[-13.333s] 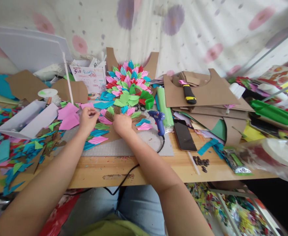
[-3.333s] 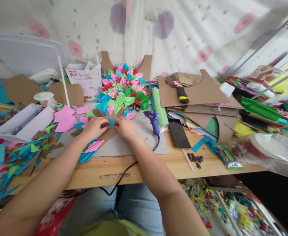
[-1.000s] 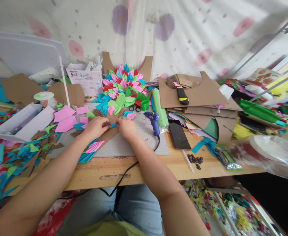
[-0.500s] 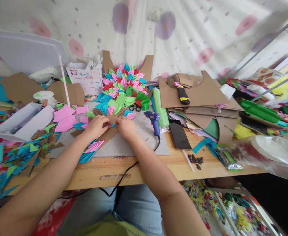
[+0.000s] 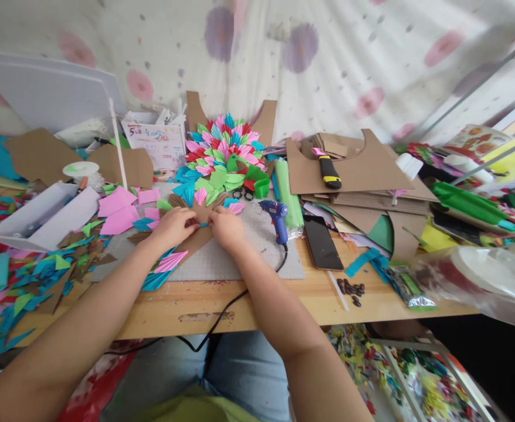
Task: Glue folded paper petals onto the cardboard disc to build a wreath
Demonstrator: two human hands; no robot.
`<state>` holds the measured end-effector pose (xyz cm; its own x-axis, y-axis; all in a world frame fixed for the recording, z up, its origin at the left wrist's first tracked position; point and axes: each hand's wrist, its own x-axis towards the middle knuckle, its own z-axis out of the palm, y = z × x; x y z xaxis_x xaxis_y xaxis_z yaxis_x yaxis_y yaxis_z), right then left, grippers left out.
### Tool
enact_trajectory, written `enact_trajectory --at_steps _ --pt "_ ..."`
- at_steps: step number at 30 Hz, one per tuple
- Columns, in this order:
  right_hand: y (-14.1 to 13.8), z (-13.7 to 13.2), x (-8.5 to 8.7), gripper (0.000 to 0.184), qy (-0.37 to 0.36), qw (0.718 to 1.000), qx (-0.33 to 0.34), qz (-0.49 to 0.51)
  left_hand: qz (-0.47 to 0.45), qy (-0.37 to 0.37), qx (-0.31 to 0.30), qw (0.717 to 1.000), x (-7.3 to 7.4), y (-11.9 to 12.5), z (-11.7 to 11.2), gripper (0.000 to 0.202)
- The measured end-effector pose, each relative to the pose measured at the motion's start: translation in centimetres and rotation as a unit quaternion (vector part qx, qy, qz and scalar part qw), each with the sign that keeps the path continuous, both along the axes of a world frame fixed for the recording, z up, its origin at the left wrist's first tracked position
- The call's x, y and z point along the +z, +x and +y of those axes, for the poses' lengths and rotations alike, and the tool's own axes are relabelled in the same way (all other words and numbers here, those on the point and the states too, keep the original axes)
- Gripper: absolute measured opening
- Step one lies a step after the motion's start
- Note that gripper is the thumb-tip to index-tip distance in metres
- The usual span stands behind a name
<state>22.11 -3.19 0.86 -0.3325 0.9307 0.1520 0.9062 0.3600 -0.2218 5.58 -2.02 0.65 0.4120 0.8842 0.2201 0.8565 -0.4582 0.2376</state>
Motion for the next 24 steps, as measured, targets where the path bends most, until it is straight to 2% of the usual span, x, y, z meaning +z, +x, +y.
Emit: enact_trajectory --at_steps 2,6,9,13,20,24 --pt "0.01 -0.01 0.04 0.02 0.003 1.0 0.011 -0.01 -0.011 0.01 -0.002 1.0 0.07 -0.04 -0.18 0.011" --pt "-0.22 -0.08 0.06 0.022 0.014 0.999 0.029 -0.009 -0.065 0.055 -0.029 0.996 0.44 -0.06 -0.58 0.03" --pt "-0.54 -0.14 0.0 0.024 0.03 0.999 0.034 0.008 -0.063 0.056 -0.046 0.995 0.63 -0.06 -0.57 0.023" --pt "-0.77 -0.23 -0.02 0.024 0.032 0.999 0.024 0.022 -0.05 0.067 -0.034 0.996 0.72 -0.1 -0.41 0.015" --pt "-0.7 -0.39 0.07 0.023 0.033 0.998 0.027 0.038 -0.073 0.011 -0.014 0.997 0.77 -0.09 -0.73 0.015" --pt "-0.74 -0.5 0.37 0.023 0.031 0.998 0.031 0.046 -0.09 0.005 -0.011 0.996 0.5 -0.19 -0.64 0.015"
